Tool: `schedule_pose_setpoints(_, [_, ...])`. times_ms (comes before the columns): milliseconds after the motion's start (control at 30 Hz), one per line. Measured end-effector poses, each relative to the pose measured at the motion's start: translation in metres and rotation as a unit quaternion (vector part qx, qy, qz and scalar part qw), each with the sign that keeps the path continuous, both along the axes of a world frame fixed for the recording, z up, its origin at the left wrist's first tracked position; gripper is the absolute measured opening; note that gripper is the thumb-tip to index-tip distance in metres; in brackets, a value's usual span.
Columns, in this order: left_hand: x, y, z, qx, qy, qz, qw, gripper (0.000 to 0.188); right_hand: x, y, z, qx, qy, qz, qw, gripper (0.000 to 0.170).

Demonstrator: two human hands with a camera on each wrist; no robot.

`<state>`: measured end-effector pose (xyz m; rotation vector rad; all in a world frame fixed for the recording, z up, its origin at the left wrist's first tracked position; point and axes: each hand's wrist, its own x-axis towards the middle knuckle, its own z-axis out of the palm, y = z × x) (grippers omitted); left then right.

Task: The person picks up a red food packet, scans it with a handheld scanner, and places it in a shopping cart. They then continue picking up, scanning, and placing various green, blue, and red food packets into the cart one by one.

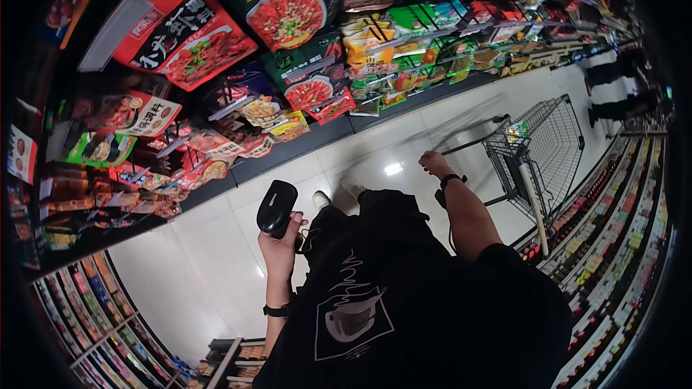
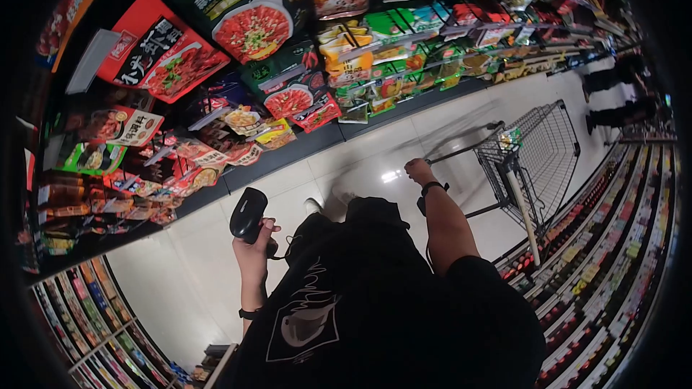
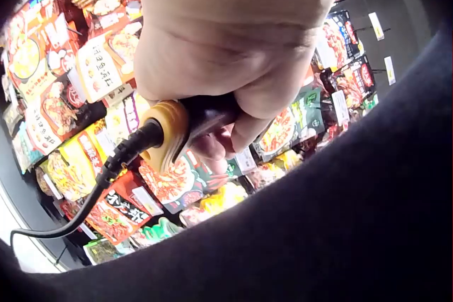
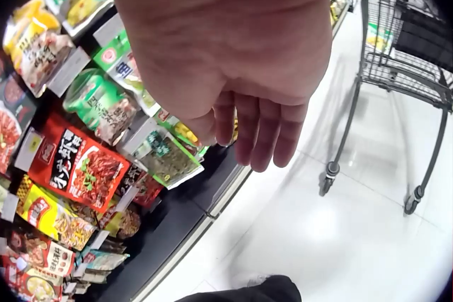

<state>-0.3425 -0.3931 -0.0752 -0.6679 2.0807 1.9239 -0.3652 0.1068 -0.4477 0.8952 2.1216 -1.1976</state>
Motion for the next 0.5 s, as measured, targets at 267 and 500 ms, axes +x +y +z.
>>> schedule_pose_setpoints(267, [-0.017,-0.027,-0.002,0.025,0.034,-0.112,0.993,0.016,0.137,-0.043,0.011,-0.035,-0.024,-0.15,0.988,0.031])
schedule_pose_setpoints(500, [-0.018,-0.053,-0.015,0.028,0.012,-0.218,0.975,0.017,0.255,-0.107,0.029,-0.075,-0.081,-0.156,0.982,0.036])
